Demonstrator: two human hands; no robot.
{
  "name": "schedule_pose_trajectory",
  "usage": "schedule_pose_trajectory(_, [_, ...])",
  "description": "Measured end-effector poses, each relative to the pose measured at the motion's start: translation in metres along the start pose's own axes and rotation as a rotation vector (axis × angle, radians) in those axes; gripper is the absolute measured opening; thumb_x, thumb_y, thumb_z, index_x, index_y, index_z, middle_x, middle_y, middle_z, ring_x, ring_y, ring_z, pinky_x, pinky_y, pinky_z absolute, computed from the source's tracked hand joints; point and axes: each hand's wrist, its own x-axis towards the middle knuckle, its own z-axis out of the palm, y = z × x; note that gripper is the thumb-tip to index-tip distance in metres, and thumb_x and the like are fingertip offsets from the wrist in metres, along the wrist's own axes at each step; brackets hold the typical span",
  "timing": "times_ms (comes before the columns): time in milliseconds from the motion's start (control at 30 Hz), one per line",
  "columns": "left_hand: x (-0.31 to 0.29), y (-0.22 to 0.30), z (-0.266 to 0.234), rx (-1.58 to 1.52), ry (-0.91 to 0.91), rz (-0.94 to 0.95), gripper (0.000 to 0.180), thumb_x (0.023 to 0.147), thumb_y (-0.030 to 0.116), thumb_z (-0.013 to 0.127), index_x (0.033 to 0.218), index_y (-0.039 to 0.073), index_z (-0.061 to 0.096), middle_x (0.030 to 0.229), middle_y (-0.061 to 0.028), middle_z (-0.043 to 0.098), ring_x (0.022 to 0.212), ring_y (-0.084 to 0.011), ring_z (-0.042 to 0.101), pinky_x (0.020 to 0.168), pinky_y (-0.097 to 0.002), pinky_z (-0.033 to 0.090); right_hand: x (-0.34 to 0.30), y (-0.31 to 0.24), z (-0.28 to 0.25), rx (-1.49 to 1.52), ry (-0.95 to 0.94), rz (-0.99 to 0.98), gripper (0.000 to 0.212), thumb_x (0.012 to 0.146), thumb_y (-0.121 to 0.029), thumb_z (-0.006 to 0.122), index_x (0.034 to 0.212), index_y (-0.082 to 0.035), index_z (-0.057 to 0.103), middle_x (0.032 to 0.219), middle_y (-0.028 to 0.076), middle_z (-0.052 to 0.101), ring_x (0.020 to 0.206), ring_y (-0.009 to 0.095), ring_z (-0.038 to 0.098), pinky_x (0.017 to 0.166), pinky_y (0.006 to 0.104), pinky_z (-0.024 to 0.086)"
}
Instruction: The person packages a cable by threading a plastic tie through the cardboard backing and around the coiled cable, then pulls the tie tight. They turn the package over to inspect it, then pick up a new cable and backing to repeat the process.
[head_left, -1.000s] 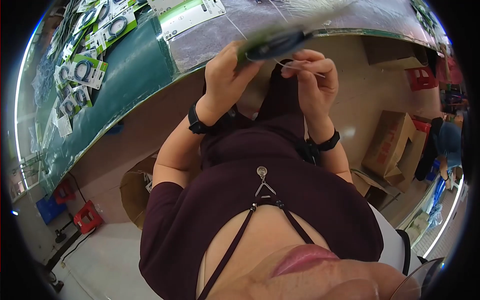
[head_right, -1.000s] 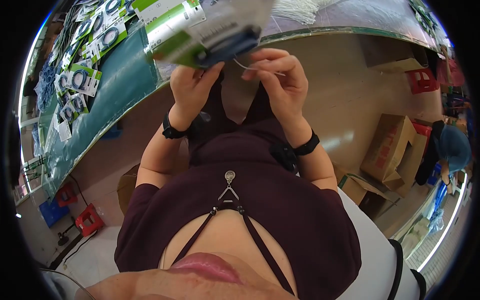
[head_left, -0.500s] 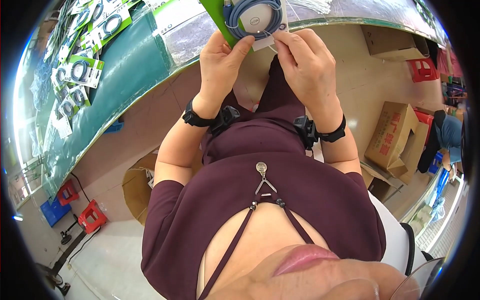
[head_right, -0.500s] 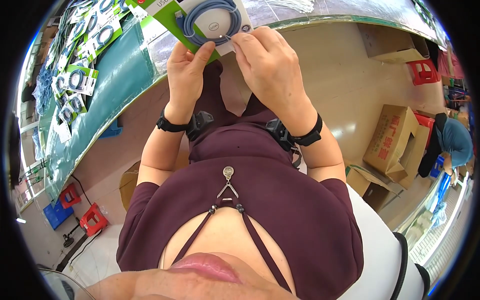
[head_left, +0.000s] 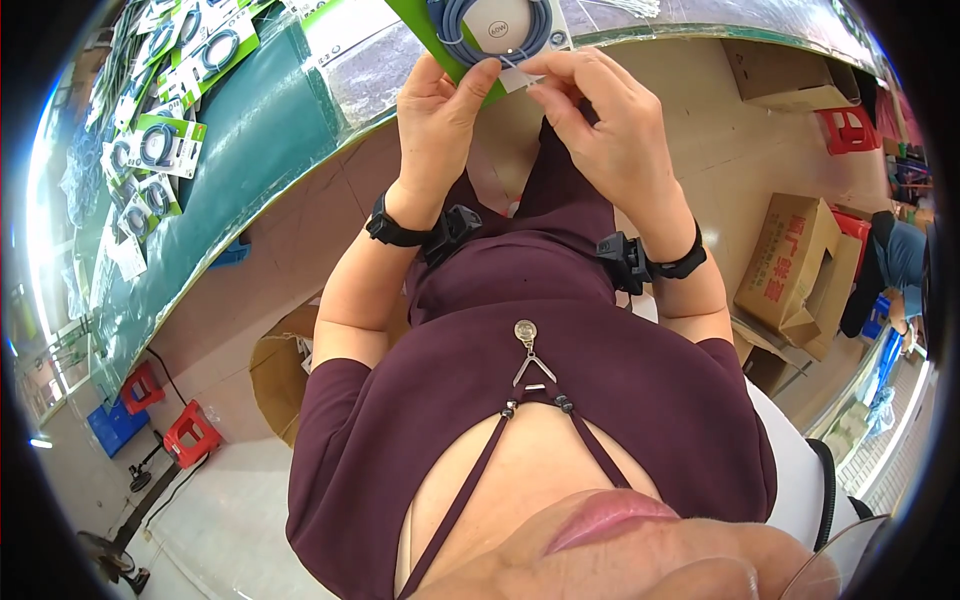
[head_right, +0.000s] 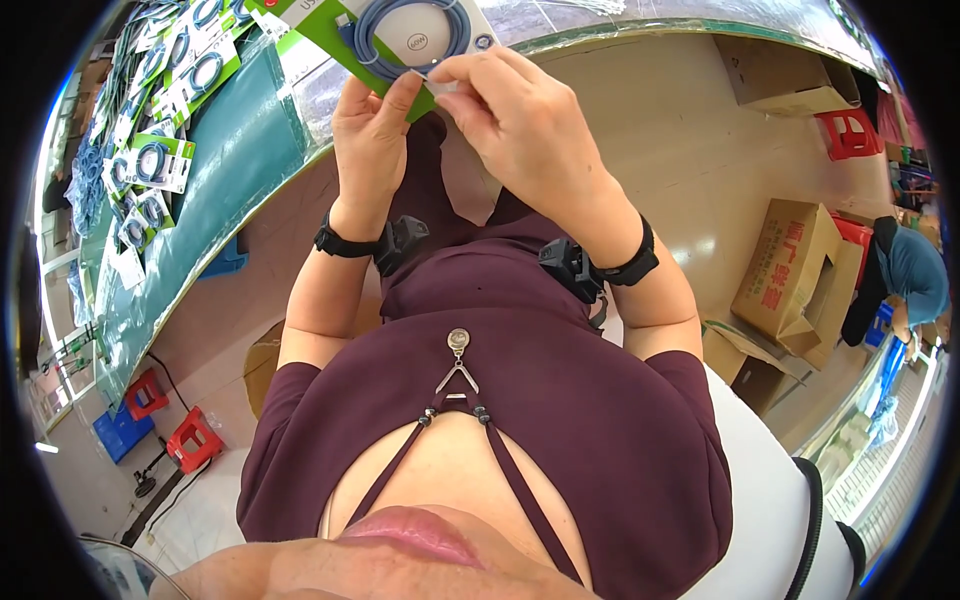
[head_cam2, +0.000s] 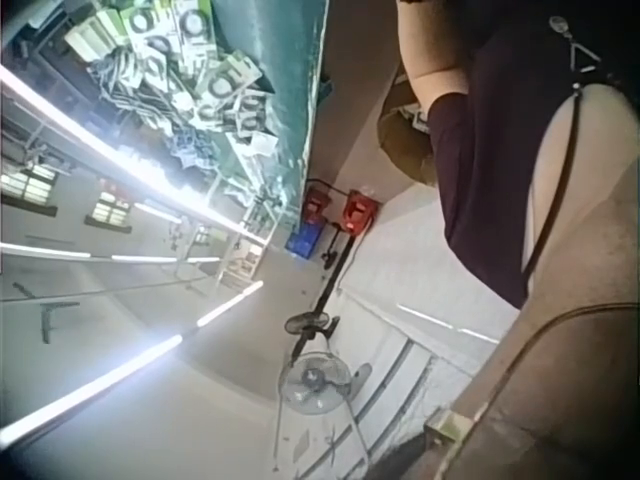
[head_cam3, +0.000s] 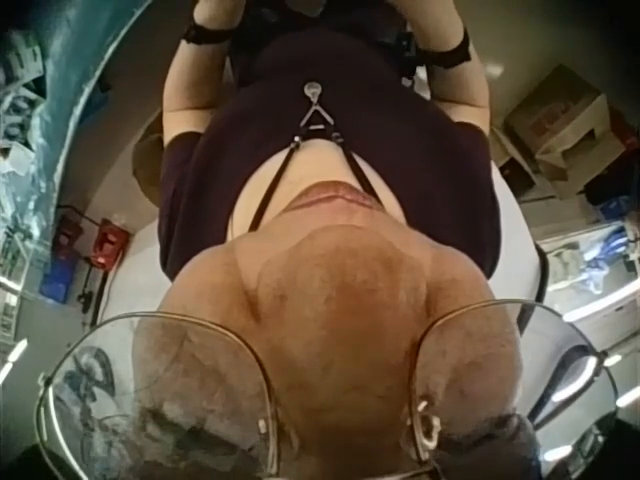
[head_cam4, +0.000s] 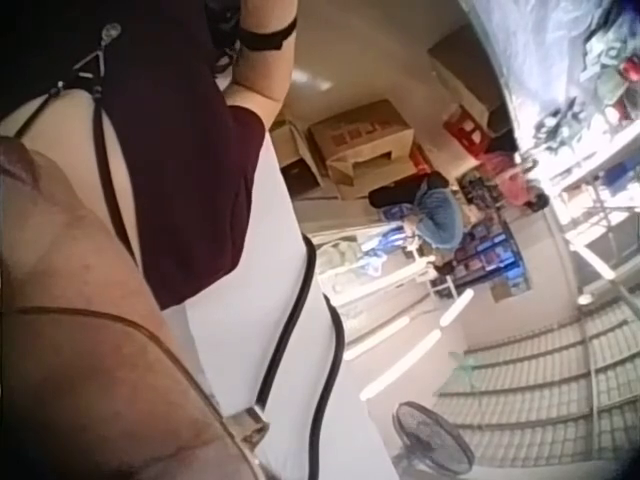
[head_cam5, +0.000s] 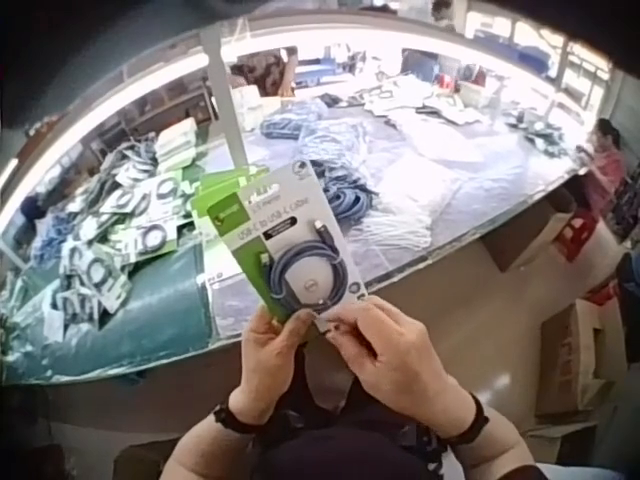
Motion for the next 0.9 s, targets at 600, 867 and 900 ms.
schedule_pose_trajectory(600, [-0.003,0.005,0.007,-0.119,0.001,-0.039,0.022,0.089,0.003,0.065,0.11,0.003,0.06,0.101,-0.0043,0.068,0.088,-0.0082,0.063,0.077,-0.0224,0.051,-0.013,0.041,0.004,0.426,-0.142,0.054,0.016,0.092,-0.003,0.058,0.108,-0.001,0.056,0.093,0.002,0.057,0.083,0.009,0.054,0.076,0.0219,0.045])
schedule_pose_trajectory(867, [-0.004,0.006,0.007,-0.082,0.023,-0.055,0.019,0.088,0.003,0.066,0.107,0.003,0.061,0.098,-0.0036,0.068,0.085,-0.007,0.063,0.074,-0.0214,0.05,-0.012,0.04,0.003,0.408,-0.147,0.079,0.015,0.092,-0.004,0.059,0.107,-0.002,0.058,0.088,0.001,0.057,0.078,0.007,0.053,0.071,0.0202,0.045])
schedule_pose_trajectory(900, [-0.005,0.005,0.006,-0.078,0.023,-0.053,0.019,0.088,0.004,0.066,0.107,0.003,0.061,0.098,-0.0033,0.068,0.085,-0.0068,0.062,0.074,-0.0213,0.05,-0.012,0.04,0.004,0.405,-0.145,0.081,0.016,0.092,-0.004,0.059,0.108,-0.002,0.058,0.087,0.0,0.057,0.077,0.007,0.053,0.07,0.0199,0.044])
